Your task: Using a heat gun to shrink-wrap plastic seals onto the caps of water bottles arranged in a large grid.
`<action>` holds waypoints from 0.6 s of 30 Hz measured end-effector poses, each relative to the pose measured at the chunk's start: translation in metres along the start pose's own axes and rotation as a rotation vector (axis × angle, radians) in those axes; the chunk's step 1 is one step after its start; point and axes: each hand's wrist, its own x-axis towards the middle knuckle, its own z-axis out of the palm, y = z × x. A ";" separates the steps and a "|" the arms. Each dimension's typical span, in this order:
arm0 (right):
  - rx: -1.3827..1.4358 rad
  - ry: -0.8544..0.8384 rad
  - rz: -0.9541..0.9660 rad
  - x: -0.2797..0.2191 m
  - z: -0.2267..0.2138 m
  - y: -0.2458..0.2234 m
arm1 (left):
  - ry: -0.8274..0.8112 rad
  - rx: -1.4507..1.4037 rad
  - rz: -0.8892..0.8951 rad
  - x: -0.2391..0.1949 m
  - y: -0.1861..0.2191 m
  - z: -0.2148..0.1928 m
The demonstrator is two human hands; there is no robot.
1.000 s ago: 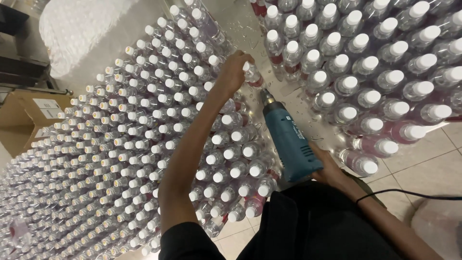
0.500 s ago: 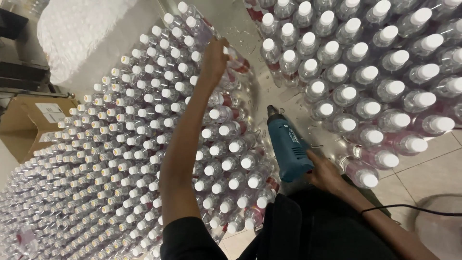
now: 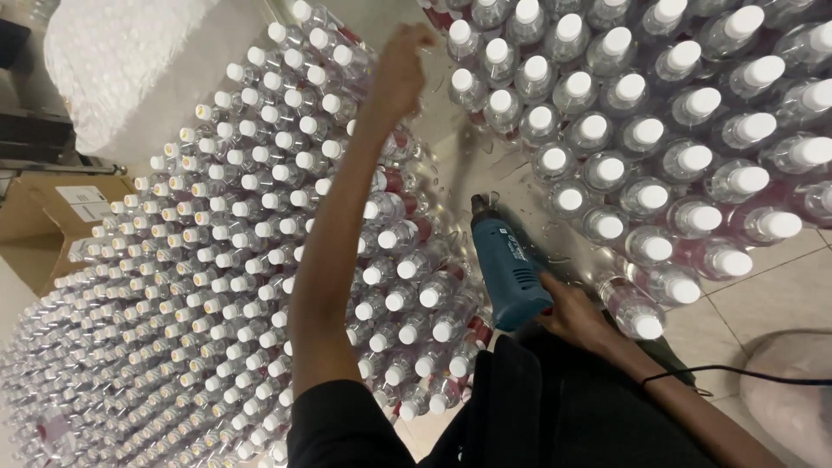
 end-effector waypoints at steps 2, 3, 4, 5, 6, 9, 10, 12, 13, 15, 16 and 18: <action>0.002 0.000 -0.024 0.000 -0.003 0.000 | -0.093 -0.227 -0.001 -0.021 0.046 -0.010; 0.001 -0.013 -0.004 -0.002 -0.003 0.000 | -0.173 -0.243 0.074 -0.030 0.052 -0.006; 0.000 -0.026 0.016 -0.004 -0.003 -0.001 | -0.253 -0.258 0.150 -0.040 0.059 -0.003; 0.003 -0.020 0.020 -0.007 -0.004 -0.002 | -0.258 -0.258 0.156 -0.040 0.055 0.007; 0.026 -0.003 0.017 -0.009 -0.004 -0.004 | -0.261 -0.173 0.186 -0.041 0.050 0.016; 0.057 0.050 -0.027 -0.012 0.002 0.006 | -0.244 -0.045 0.196 -0.053 0.047 0.011; 0.074 0.093 -0.050 -0.014 0.005 0.012 | -0.243 -0.011 0.185 -0.058 0.050 0.006; 0.089 0.134 -0.132 -0.018 0.001 0.011 | -0.195 -0.025 0.230 -0.066 0.030 0.012; 0.114 0.168 -0.214 -0.019 0.001 0.010 | -0.153 -0.034 0.268 -0.073 0.017 0.014; 0.062 0.158 -0.132 -0.023 0.005 0.018 | -0.188 -0.075 0.240 -0.092 0.021 0.000; 0.013 0.159 -0.043 -0.023 0.006 0.022 | -0.230 -0.118 0.222 -0.099 0.024 -0.007; -0.224 0.210 -0.165 -0.022 -0.008 -0.016 | -0.174 -0.097 0.273 -0.110 0.007 0.008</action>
